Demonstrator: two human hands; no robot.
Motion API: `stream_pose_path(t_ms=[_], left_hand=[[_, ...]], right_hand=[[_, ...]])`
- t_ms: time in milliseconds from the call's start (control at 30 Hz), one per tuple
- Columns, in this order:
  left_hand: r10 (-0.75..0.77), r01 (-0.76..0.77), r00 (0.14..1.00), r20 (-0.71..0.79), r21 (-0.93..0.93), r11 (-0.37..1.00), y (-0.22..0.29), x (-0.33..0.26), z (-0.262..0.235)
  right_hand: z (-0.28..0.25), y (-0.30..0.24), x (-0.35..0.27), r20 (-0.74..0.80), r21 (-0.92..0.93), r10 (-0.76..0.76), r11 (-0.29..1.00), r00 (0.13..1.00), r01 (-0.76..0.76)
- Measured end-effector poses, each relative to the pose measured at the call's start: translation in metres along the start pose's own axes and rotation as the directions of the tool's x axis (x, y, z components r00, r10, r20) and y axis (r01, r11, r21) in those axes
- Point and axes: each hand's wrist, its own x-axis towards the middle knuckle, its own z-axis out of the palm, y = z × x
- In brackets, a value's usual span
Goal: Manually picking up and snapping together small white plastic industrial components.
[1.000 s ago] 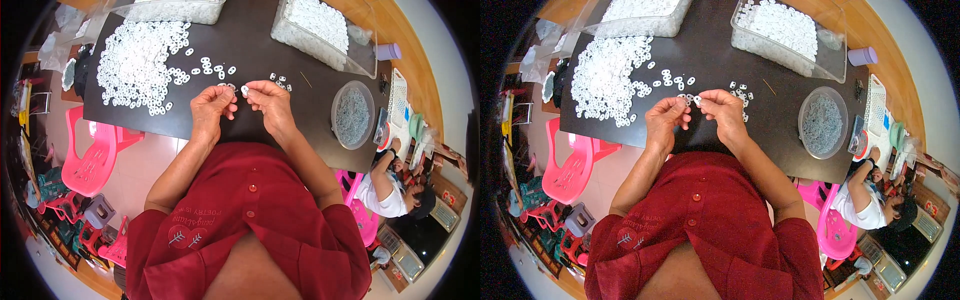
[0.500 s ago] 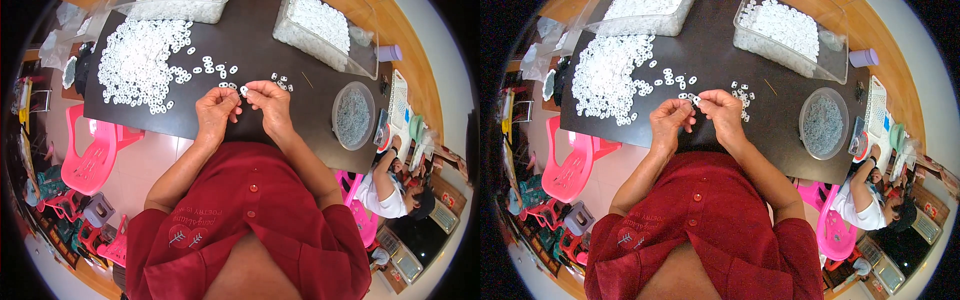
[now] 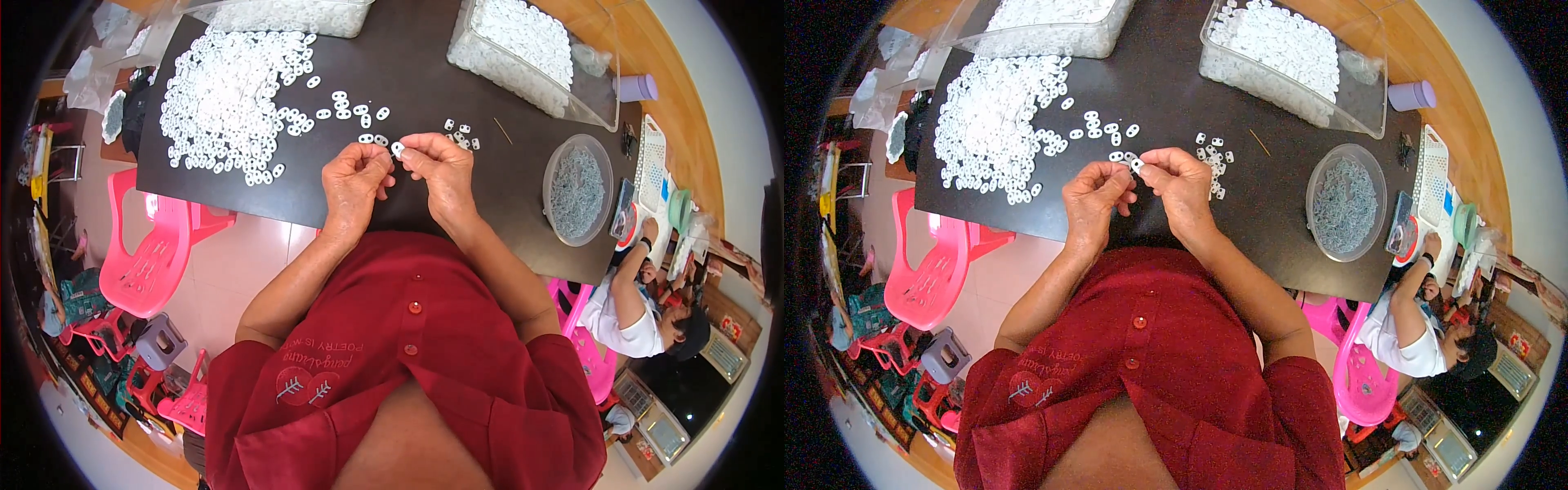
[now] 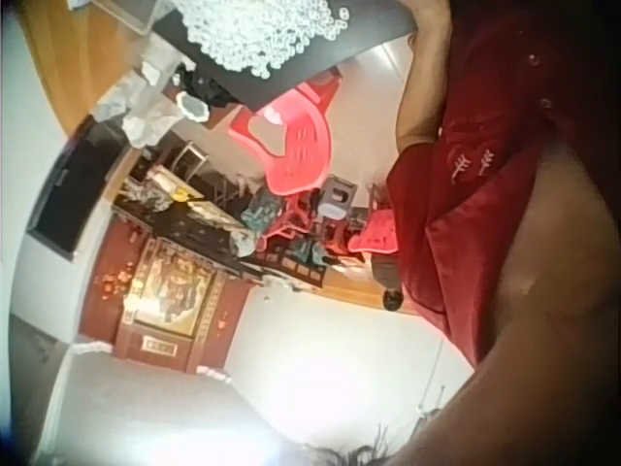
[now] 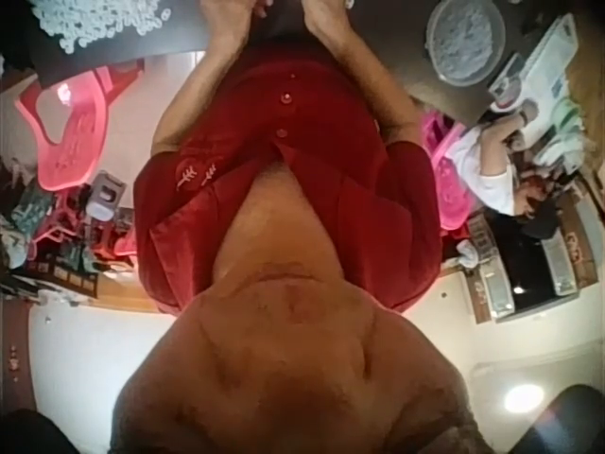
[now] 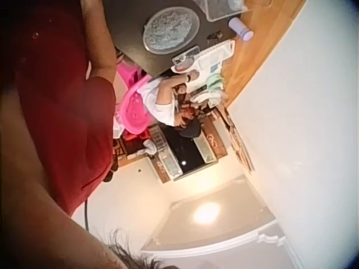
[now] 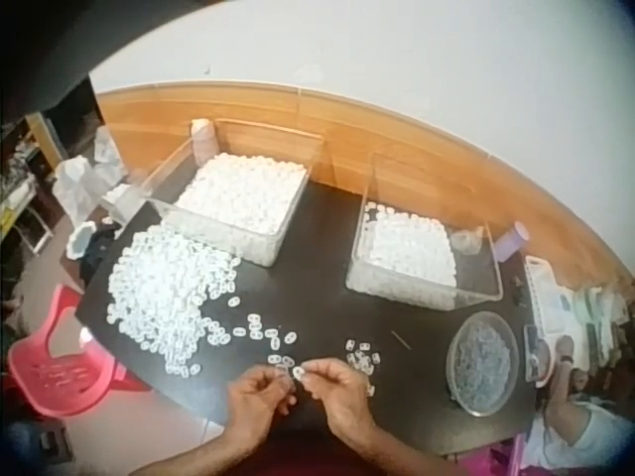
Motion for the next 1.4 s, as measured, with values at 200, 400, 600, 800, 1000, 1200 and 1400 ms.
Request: stream_pose_path(t_ms=[200, 400, 600, 800, 1000, 1200, 1400], left_hand=[[0.022, -0.022, 1.000, -0.004, 0.043, 0.999, 0.000, -0.001, 0.002], [0.018, -0.017, 1.000, 0.013, -0.017, 1.000, 0.000, 0.000, 0.003], [-0.008, 0.012, 0.999, 0.041, -0.082, 0.997, -0.001, 0.000, 0.001], [0.012, -0.010, 0.999, 0.039, -0.071, 0.997, 0.002, -0.001, 0.003], [-0.020, 0.020, 1.000, -0.002, -0.153, 0.988, 0.007, 0.000, 0.005], [-0.059, 0.050, 0.998, -0.039, -0.183, 0.982, 0.000, 0.004, 0.000], [-0.043, 0.040, 0.999, -0.021, -0.151, 0.988, 0.005, 0.001, 0.003]], right_hand=[[0.002, 0.000, -0.003, -0.021, -0.023, -0.040, 0.999, 0.999, 0.039], [0.004, 0.004, -0.006, 0.005, -0.115, -0.137, 0.984, 0.991, 0.136], [0.005, 0.002, -0.008, 0.009, -0.168, -0.152, 0.974, 0.988, 0.151], [0.000, 0.013, -0.005, 0.057, -0.189, -0.224, 0.954, 0.973, 0.230], [0.005, 0.006, -0.010, 0.122, -0.372, -0.327, 0.860, 0.937, 0.349], [0.008, 0.003, -0.009, 0.211, -0.554, -0.532, 0.626, 0.820, 0.548], [0.005, 0.006, -0.009, 0.188, -0.567, -0.516, 0.638, 0.836, 0.521]])
